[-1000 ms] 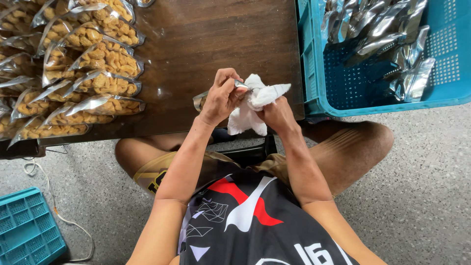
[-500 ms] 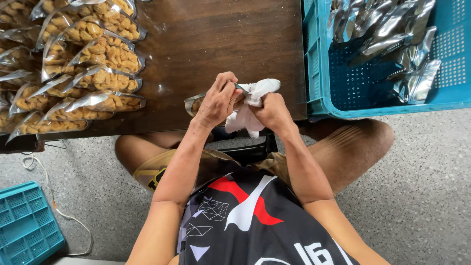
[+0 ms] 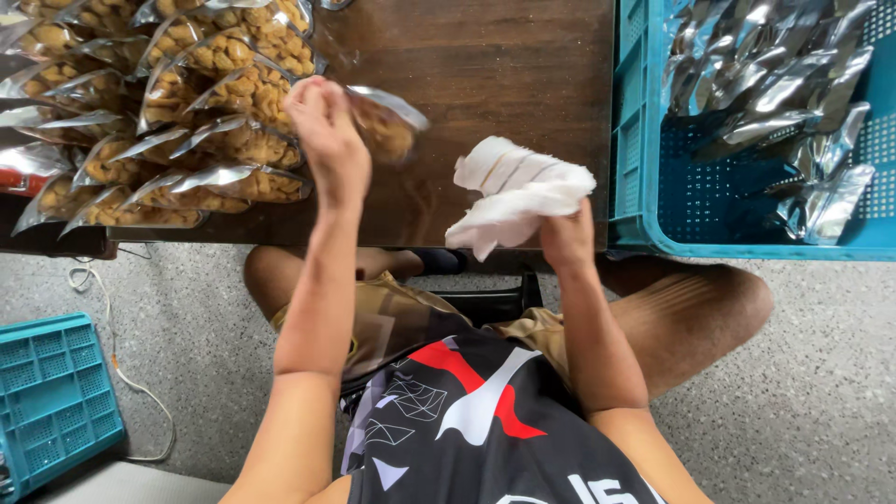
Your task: The person sits at a table and repeatedly wipes the exterior of sealed snack packages with a white cloth. They pick up each package, wipe it, and place it into a blue basket. The process is repeated for multiple packages.
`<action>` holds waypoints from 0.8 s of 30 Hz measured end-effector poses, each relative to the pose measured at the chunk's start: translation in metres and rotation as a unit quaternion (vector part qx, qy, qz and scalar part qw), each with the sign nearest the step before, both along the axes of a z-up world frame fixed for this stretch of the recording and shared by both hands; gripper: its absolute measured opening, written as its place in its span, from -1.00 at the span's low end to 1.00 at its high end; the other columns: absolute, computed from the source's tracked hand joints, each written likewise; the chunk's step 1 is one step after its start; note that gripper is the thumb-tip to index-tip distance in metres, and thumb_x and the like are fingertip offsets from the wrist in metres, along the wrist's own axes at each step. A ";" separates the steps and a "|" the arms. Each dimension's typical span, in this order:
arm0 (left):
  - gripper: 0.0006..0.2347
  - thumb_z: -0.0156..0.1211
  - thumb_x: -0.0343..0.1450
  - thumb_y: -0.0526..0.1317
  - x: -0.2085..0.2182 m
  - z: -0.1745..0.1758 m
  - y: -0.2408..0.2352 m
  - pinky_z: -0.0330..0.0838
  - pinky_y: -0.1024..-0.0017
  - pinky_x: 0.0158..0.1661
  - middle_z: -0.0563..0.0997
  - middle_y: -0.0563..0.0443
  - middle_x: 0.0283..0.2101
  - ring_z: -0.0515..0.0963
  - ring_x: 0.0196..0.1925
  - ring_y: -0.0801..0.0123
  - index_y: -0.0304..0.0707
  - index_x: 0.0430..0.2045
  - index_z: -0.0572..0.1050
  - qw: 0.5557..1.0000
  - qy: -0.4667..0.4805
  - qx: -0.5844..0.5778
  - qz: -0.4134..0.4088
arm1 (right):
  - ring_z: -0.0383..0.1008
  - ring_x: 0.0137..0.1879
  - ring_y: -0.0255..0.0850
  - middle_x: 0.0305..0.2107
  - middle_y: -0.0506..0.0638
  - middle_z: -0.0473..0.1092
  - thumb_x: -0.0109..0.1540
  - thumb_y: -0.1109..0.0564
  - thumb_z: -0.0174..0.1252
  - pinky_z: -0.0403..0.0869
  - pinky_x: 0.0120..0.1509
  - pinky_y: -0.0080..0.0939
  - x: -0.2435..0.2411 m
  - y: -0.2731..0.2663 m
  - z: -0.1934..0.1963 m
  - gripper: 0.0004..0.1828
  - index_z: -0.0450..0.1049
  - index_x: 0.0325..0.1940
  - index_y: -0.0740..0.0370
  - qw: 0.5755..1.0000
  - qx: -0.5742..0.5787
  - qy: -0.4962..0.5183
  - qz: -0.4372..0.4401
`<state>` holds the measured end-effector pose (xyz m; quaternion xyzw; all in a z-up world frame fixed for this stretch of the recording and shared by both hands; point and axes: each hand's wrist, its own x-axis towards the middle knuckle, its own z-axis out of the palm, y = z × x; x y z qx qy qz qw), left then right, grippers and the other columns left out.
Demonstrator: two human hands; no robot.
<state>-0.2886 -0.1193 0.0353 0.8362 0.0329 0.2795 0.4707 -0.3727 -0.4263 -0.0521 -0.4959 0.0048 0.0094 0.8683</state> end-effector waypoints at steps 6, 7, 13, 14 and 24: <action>-0.76 -0.09 0.55 0.03 0.112 -0.046 0.068 0.44 0.07 -0.14 0.52 0.13 -0.04 0.48 -0.11 0.24 -0.08 -0.19 0.41 0.897 0.116 -0.420 0.075 | 0.51 0.06 -0.17 -0.07 0.04 0.52 0.32 0.14 0.23 0.48 0.16 -0.11 0.004 -0.033 -0.005 -0.70 0.52 0.10 0.31 0.970 0.227 0.087 -0.001; -0.76 -0.07 0.53 0.04 0.132 -0.057 0.074 0.44 0.03 -0.14 0.54 0.15 -0.01 0.49 -0.13 0.19 -0.04 -0.16 0.42 0.880 0.093 -0.460 0.068 | 0.51 0.06 -0.17 -0.07 0.04 0.52 0.31 0.14 0.23 0.48 0.16 -0.11 0.007 -0.037 -0.002 -0.70 0.51 0.10 0.31 0.967 0.238 0.088 0.006; -0.67 -0.10 0.53 0.04 0.202 -0.087 0.098 0.40 0.11 -0.20 0.57 -0.01 0.04 0.55 -0.05 0.24 -0.20 -0.08 0.45 0.869 0.061 -0.476 0.118 | 0.50 0.08 -0.16 -0.05 0.05 0.51 0.30 0.14 0.25 0.48 0.18 -0.11 0.012 -0.041 0.006 -0.68 0.50 0.11 0.31 0.973 0.213 0.088 0.030; -0.66 -0.09 0.52 0.04 0.200 -0.083 0.097 0.39 0.14 -0.22 0.58 -0.05 0.04 0.57 -0.06 0.22 -0.23 -0.07 0.45 0.855 0.068 -0.500 0.117 | 0.50 0.08 -0.15 -0.05 0.05 0.50 0.30 0.14 0.25 0.47 0.18 -0.11 0.007 -0.046 0.005 -0.68 0.50 0.11 0.31 0.975 0.204 0.092 0.007; -0.79 0.04 0.58 -0.28 0.107 -0.010 -0.142 0.57 0.32 0.17 0.61 -0.12 0.15 0.61 0.17 0.26 -0.25 0.01 0.60 0.982 -0.029 -0.017 -0.184 | 0.49 0.11 -0.13 -0.03 0.06 0.49 0.28 0.14 0.27 0.46 0.21 -0.10 -0.036 -0.132 -0.016 -0.64 0.48 0.14 0.30 0.947 0.153 0.106 -0.263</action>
